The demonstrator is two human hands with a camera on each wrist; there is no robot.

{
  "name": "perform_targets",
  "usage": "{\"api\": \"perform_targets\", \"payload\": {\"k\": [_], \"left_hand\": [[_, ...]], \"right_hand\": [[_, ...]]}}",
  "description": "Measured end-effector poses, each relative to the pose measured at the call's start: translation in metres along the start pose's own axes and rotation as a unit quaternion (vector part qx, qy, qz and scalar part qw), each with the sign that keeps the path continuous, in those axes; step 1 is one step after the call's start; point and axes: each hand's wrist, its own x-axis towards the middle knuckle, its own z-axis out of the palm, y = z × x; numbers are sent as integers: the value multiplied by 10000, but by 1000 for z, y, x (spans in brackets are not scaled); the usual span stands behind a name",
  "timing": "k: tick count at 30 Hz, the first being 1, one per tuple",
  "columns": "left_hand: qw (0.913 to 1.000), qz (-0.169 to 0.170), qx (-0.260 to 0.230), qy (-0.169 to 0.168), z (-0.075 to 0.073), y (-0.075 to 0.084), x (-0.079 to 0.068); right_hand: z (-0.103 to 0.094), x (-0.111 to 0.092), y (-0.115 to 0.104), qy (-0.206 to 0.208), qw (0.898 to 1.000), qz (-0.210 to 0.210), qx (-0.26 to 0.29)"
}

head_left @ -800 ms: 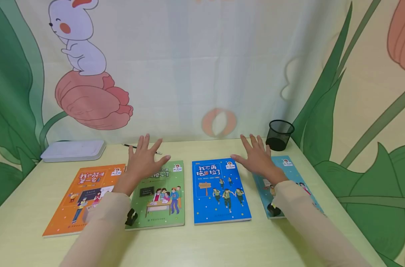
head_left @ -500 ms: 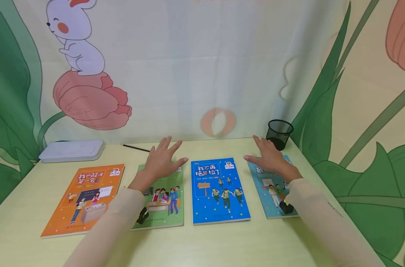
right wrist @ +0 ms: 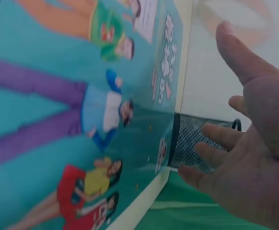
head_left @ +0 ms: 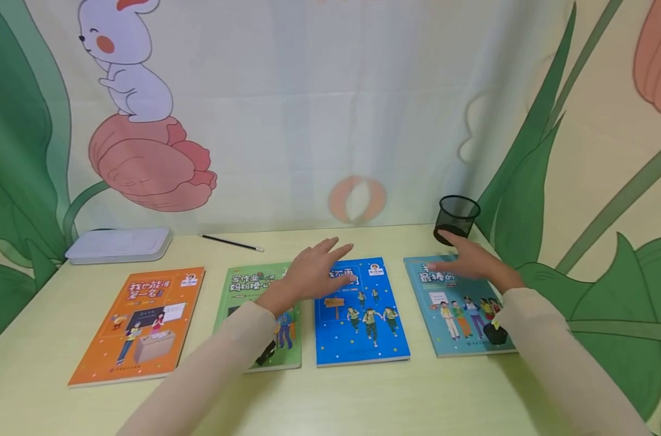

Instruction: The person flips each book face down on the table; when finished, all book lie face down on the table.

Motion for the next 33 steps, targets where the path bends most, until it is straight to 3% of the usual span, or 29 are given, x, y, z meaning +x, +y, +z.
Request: {"api": "perform_targets", "payload": {"k": [16,29,33], "left_hand": [[9900,1097,595,-655,26,73,28],[9794,1599,807,-930,49,105,36],[9760,1693,695,-1179,52,116,38]], "right_hand": [[-6,-8,38,-260,9990,246,274],[-5,0,56,-352,9981,177,475],[-7,5,57,-487,9979,211,366]]}}
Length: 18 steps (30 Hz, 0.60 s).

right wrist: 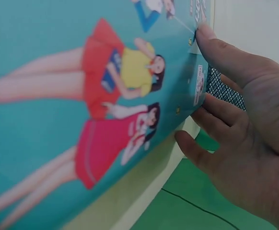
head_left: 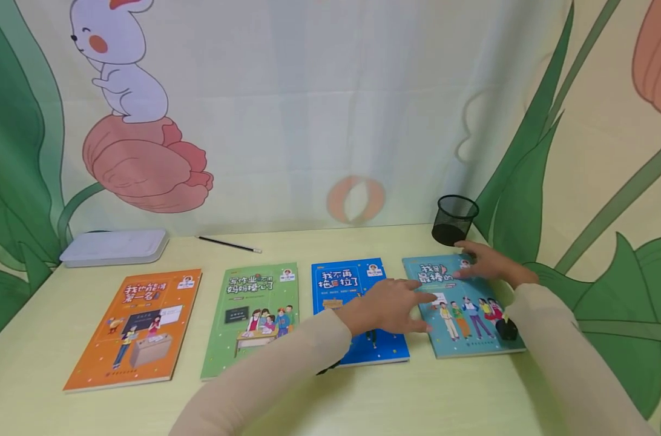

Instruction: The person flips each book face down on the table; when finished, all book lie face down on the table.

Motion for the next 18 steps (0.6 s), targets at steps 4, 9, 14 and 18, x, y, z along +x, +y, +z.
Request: {"api": "perform_targets", "payload": {"k": [4,9,14,18], "left_hand": [[9997,94,-122,-211,3,10,4],[9994,196,-62,-293,5,18,5],[9992,255,126,-277,7,22,6],[9989,274,215,-310,9,26,7]], "right_hand": [[-3,2,-1,-130,9999,70,-65],[-5,5,-3,-227,9995,183,-107],[-4,7,-2,-198,9997,149,-55],[-4,7,-2,-113,9999,42,-53]]}}
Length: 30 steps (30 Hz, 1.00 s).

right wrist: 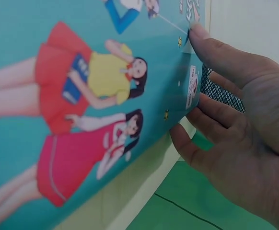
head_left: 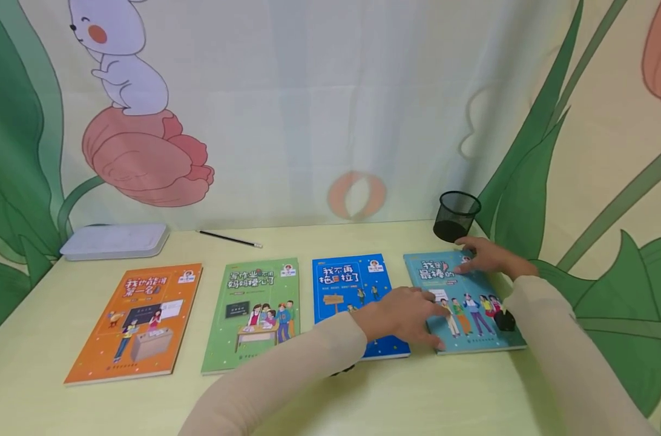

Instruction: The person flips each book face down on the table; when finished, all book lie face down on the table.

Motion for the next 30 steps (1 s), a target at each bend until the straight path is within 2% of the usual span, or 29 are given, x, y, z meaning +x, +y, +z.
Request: {"api": "perform_targets", "payload": {"k": [6,14,22,30], "left_hand": [[9999,14,105,-107,0,2,1],[9994,-134,111,-301,-2,3,1],[9993,-149,178,-289,-4,7,1],[9989,-203,258,-344,-3,6,2]], "right_hand": [[0,3,0,31,10000,30,-47],[-1,10,-4,126,9998,149,-90],[1,14,-6,356,9983,450,99],[3,16,-11,416,9981,449,-23]]}}
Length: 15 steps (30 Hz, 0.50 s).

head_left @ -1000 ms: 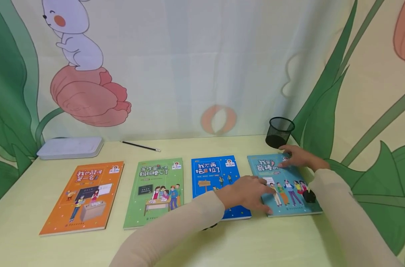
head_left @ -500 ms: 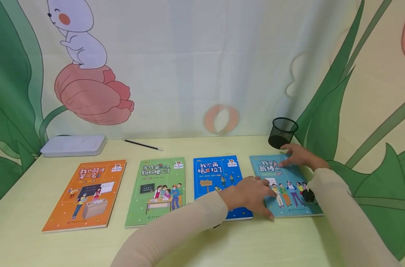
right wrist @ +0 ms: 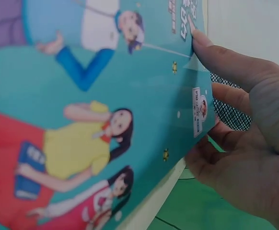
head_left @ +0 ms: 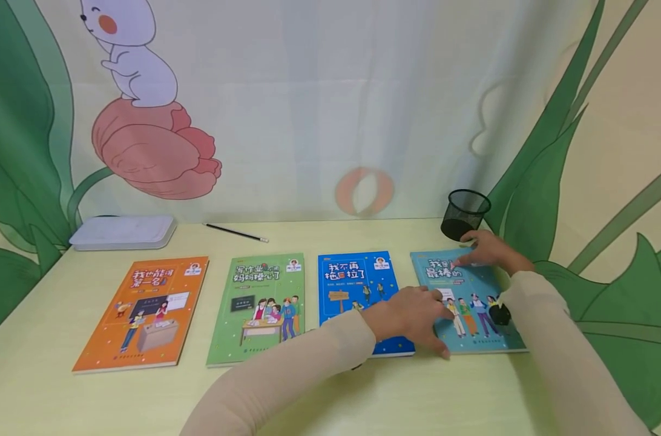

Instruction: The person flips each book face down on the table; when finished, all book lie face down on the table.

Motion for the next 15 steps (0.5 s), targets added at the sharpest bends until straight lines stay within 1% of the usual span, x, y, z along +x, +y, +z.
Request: {"api": "perform_targets", "payload": {"k": [6,13,15], "left_hand": [[10000,-21,7,-20,1,0,1],[10000,-27,1,-48,-1,0,0],[10000,-14,-24,-19,-1,0,0]], "right_hand": [[-2,0,0,-122,9999,63,62],[-10,-7,6,-224,9987,-248,389],[-13,-8,8,-260,9983,-247,451]]}}
